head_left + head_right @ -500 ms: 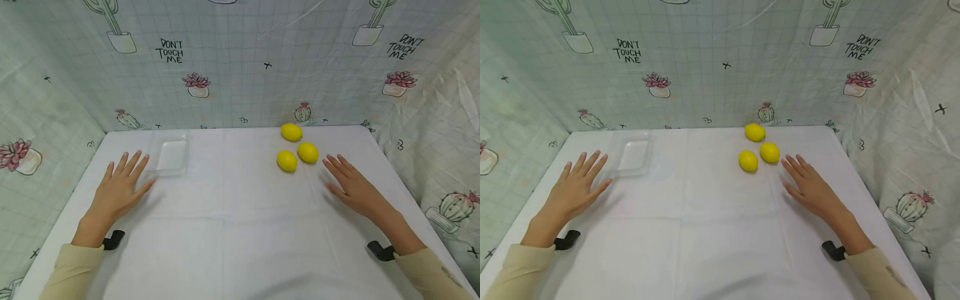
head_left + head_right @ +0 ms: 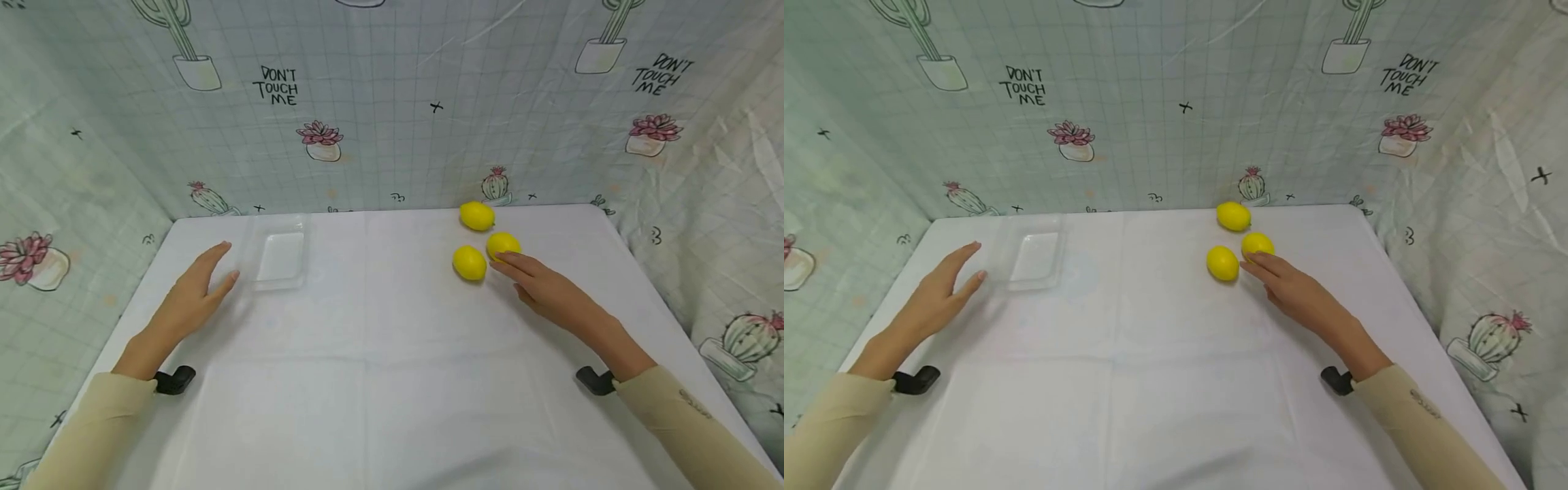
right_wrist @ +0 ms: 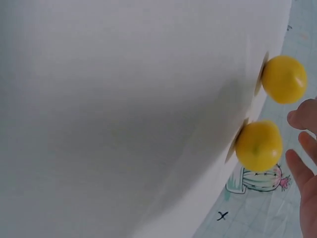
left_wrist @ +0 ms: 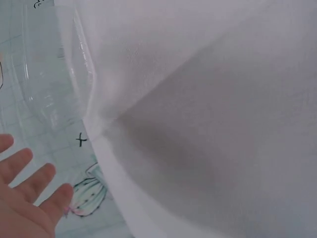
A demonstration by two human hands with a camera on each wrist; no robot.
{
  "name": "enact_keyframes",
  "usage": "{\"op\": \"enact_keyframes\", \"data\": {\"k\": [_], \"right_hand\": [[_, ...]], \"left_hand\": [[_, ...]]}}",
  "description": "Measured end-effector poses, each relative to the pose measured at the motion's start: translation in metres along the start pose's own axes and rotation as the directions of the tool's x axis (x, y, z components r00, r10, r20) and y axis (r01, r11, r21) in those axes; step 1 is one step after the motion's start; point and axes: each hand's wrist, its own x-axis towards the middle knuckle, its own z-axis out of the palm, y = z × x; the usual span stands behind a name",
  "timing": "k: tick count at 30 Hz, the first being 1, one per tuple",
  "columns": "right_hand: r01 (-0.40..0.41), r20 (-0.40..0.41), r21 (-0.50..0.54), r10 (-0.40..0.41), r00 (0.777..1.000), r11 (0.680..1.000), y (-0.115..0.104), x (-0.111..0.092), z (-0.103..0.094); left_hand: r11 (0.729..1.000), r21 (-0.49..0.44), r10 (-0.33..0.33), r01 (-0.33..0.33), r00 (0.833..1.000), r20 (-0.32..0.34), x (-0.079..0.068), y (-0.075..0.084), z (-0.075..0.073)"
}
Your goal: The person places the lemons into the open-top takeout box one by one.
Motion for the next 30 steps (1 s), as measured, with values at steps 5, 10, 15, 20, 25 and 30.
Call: {"op": "enact_keyframes", "data": {"k": [5,10,15,20,25,30], "right_hand": [[0.052,0.013,0.004,-0.052,0.999,0.999,0.005,0.018,0.002],[0.007,0.136,0.073,-0.017,0.991,0.997,0.007,0.035,-0.001],[-0.003,0.234,0.119,-0.025,0.972,0.993,0.008,0.049,-0.003],[0.048,0.209,0.113,-0.071,0.975,0.992,0.008,0.061,-0.003],[0.102,0.099,-0.008,-0.101,0.99,0.995,0.006,0.076,-0.001],[0.044,0.16,-0.004,-0.043,0.986,0.999,-0.001,0.088,-0.002]], "left_hand": [[0.981,-0.152,-0.113,0.117,0.993,0.034,0.005,-0.008,-0.004],[0.913,-0.37,-0.125,0.172,0.981,0.149,0.009,-0.021,-0.006],[0.789,-0.571,-0.091,0.226,0.963,0.255,0.012,-0.026,-0.005],[0.663,-0.691,-0.098,0.289,0.948,0.303,0.014,-0.029,0.0],[0.591,-0.739,-0.112,0.324,0.94,0.322,0.019,-0.031,0.003],[0.537,-0.777,-0.114,0.328,0.941,0.318,0.023,-0.031,0.003]]}}
